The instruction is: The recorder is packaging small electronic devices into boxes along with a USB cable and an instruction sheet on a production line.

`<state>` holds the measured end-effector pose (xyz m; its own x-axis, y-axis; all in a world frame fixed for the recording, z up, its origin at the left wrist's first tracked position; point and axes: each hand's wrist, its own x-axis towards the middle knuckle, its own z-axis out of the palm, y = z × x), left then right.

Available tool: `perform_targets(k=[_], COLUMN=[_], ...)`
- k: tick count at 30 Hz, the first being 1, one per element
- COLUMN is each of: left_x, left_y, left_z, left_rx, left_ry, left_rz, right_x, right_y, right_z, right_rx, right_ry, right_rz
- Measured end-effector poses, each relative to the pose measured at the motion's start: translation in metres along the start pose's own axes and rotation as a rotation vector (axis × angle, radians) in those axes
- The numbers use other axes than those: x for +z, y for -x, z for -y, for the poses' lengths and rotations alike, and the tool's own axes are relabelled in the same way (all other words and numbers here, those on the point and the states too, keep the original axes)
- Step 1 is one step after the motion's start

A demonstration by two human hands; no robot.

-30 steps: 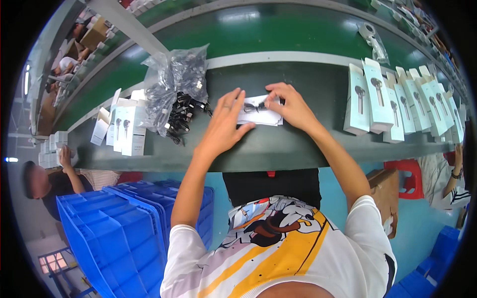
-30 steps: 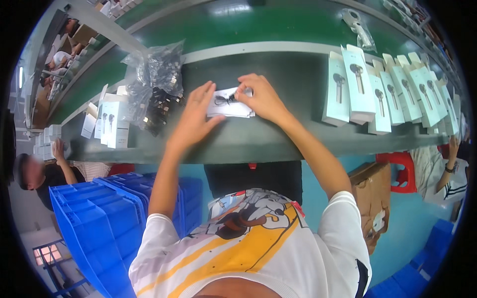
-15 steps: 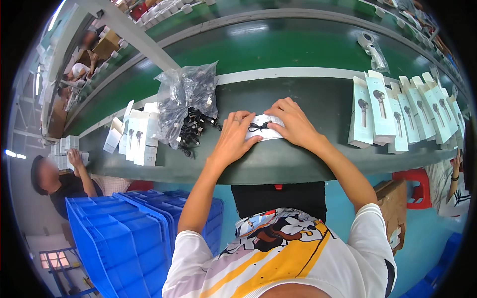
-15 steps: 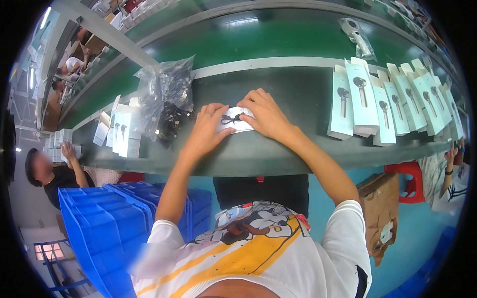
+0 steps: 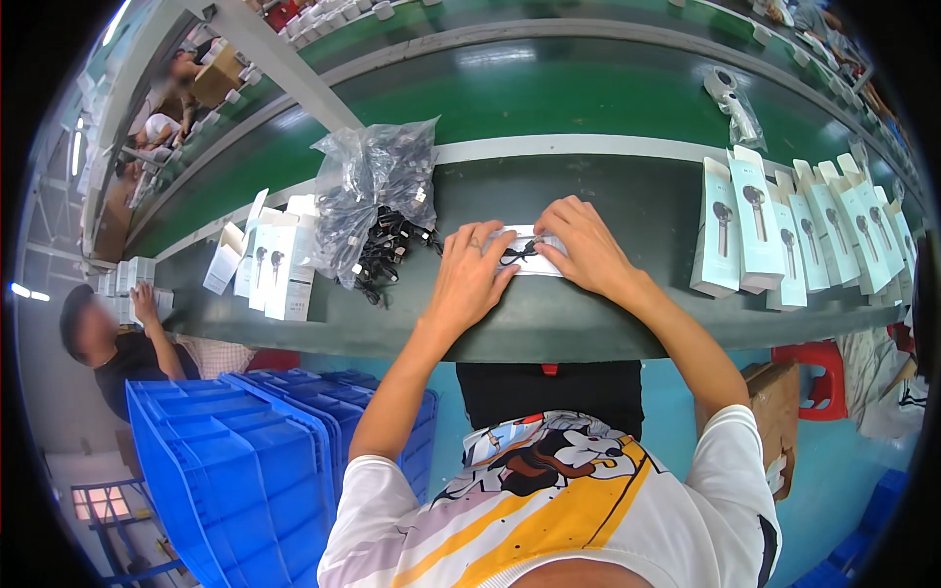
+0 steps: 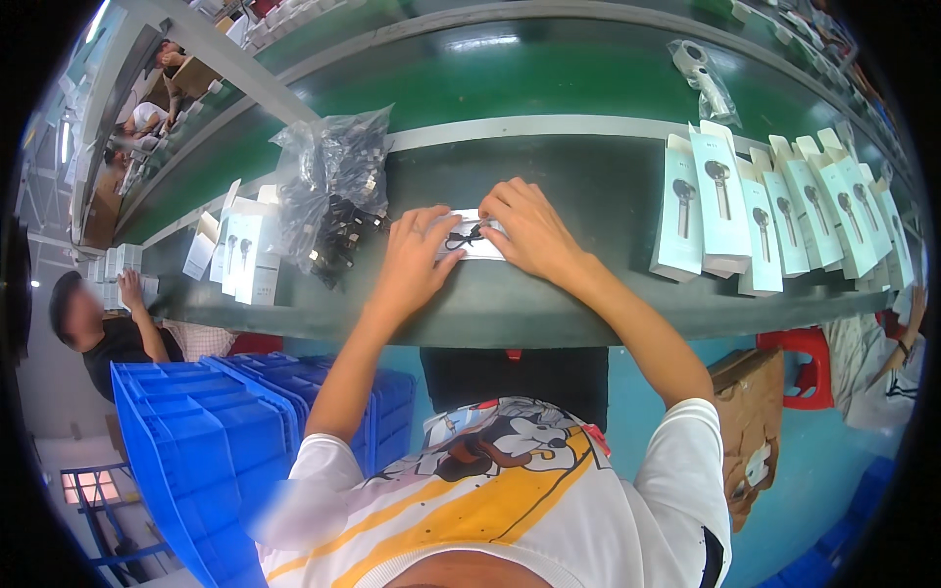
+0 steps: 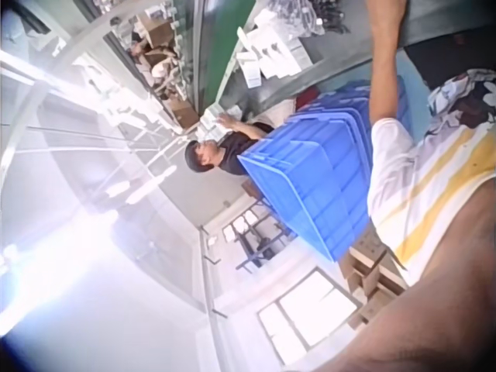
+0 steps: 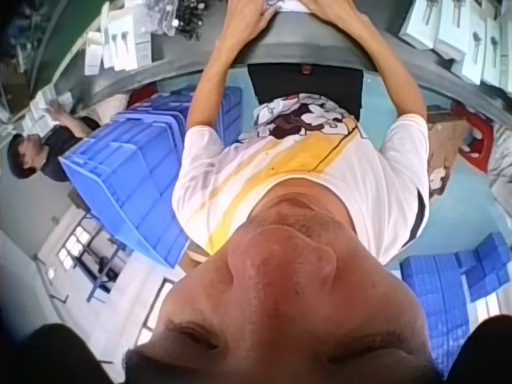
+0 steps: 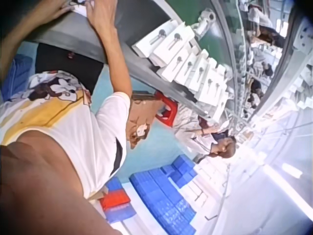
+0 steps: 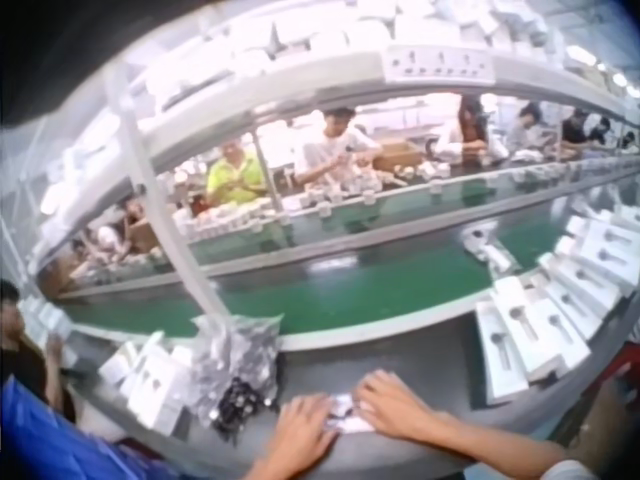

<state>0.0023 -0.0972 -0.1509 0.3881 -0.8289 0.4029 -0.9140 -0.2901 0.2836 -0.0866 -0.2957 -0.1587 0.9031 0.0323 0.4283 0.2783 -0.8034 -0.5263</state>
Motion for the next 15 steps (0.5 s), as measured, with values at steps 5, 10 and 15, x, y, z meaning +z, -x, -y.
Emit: perform_targets(k=[5, 10, 15], left_x=[0.003, 0.002, -0.022], left_y=[-0.008, -0.017, -0.023], left_z=[0.002, 0.009, 0.001], left_rx=[-0.001, -0.061, -0.190], left_ry=[0.079, 0.088, 0.316], left_rz=[-0.065, 0.044, 0.028], right_x=[0.000, -0.002, -0.007], right_y=[0.001, 0.000, -0.003], right_z=[-0.001, 0.002, 0.005], right_rx=[-0.041, -0.027, 0.094], right_ry=[0.022, -0.009, -0.287], right_rz=[-0.025, 0.024, -0.003])
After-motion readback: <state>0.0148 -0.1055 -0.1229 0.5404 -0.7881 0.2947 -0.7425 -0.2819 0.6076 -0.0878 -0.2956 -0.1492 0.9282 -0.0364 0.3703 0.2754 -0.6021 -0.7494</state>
